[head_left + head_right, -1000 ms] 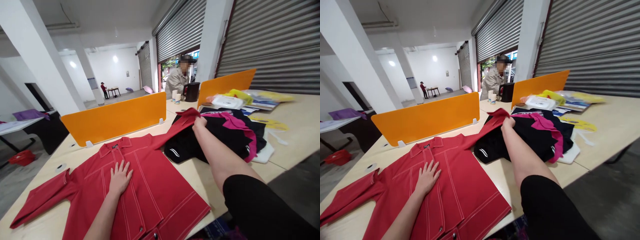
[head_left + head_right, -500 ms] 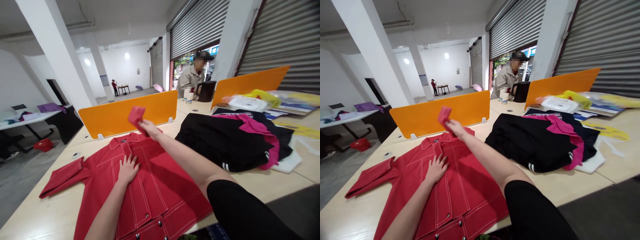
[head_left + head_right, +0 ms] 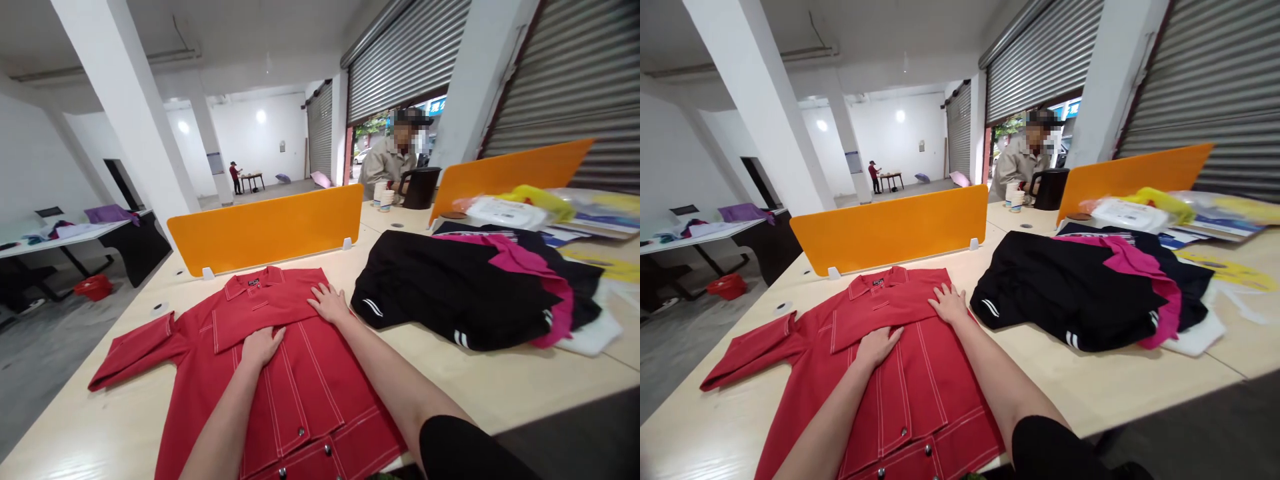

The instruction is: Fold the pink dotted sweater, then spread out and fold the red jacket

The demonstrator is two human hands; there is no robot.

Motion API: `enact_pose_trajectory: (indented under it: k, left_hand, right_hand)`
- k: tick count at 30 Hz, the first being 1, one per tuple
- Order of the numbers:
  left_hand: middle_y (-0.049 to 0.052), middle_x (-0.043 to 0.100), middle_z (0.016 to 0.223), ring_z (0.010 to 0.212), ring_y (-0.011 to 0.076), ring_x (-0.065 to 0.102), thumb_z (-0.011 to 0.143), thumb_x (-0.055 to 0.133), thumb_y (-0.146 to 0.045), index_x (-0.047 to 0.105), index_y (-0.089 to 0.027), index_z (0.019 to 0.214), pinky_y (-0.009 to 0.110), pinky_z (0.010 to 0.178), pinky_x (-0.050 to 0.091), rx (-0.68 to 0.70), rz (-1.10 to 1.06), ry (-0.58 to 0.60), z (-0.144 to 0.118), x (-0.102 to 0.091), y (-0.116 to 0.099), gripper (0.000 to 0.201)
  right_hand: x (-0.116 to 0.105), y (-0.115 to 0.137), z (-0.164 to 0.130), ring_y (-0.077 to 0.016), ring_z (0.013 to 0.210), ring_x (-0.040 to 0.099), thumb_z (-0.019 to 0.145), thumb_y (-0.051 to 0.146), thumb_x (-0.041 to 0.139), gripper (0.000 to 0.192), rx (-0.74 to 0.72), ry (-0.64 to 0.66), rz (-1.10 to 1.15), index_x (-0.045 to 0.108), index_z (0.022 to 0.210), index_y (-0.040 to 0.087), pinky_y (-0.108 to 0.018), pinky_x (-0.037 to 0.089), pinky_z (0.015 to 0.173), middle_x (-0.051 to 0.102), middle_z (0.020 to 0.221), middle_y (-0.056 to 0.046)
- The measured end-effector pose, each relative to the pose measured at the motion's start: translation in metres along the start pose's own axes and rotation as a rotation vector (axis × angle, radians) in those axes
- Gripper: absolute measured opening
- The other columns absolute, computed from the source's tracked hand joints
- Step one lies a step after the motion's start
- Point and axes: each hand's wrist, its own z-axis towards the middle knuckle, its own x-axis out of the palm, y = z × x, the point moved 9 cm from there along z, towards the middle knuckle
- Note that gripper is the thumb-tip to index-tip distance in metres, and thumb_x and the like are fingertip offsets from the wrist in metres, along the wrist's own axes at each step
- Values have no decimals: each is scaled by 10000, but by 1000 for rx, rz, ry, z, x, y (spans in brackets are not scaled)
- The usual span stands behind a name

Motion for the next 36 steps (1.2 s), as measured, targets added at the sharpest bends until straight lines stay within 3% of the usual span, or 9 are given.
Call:
enact_pose_trajectory:
  k: [6,11,13,19,23,25,28,31,36]
  left_hand:
    - [171,674,1120,1109,316,598,786,486,-628,645,-144,1003,425,957,444,-39,-465,-181,11,-10,35,554]
    - [90,687,901,903,258,664,768,575,-520,564,-172,893,453,786,561,-480,-1337,-625,12,-8,129,370]
    - [43,660,834,817,234,673,742,623,-382,513,-190,922,434,685,586,-626,-1435,-705,8,0,153,285]
    - [118,637,954,1030,357,603,678,620,-246,521,-154,1095,595,880,489,-692,-966,-793,-22,-22,179,438]
    - [236,477,1333,1310,359,381,817,463,-298,419,-67,1339,545,1051,358,-333,-286,-888,-30,-68,131,573]
    - [190,404,1438,1379,325,283,884,375,-367,393,-110,1392,526,1090,303,-153,-102,-768,-19,-65,101,570]
    - [108,374,1492,1386,358,264,902,351,-407,444,-237,1392,600,1068,256,-89,90,-381,4,-30,78,527]
    - [91,322,1525,1381,387,266,910,343,-401,448,-287,1395,612,1057,238,-94,203,-177,9,-8,75,509]
    - [98,282,1541,1389,378,256,919,337,-427,399,-297,1422,588,1062,245,-118,241,-174,7,-9,79,524]
  right_hand:
    - [-3,3,2,-315,1423,157,948,562,214,596,-8,40,28,328,1468,292,-604,91,1096,228,1562,-48]
    - [-8,3,3,-321,1417,181,954,544,226,558,-27,13,65,369,1445,321,-601,81,1098,265,1550,-50]
    - [-9,3,3,-328,1415,182,946,557,244,570,-24,0,72,382,1440,309,-607,87,1095,273,1546,-56]
    - [-9,3,3,-330,1414,176,926,590,269,615,-21,0,89,379,1443,277,-599,97,1097,261,1550,-65]
    - [-15,3,1,-329,1411,183,920,579,314,609,-14,-40,101,399,1431,259,-605,108,1094,277,1542,-76]
    - [-27,6,-2,-307,1425,147,924,555,339,595,-36,-157,91,395,1432,252,-602,76,1104,272,1544,-80]
    - [-44,17,-10,-266,1447,46,933,569,310,598,-136,-346,41,359,1450,272,-582,-29,1116,211,1567,-51]
    - [-23,21,-7,-297,1442,72,909,637,285,650,-171,-162,25,353,1455,290,-602,-3,1108,205,1569,-47]
    - [2,18,-4,-318,1431,120,913,638,221,668,-125,35,-10,306,1477,290,-599,62,1103,218,1565,-53]
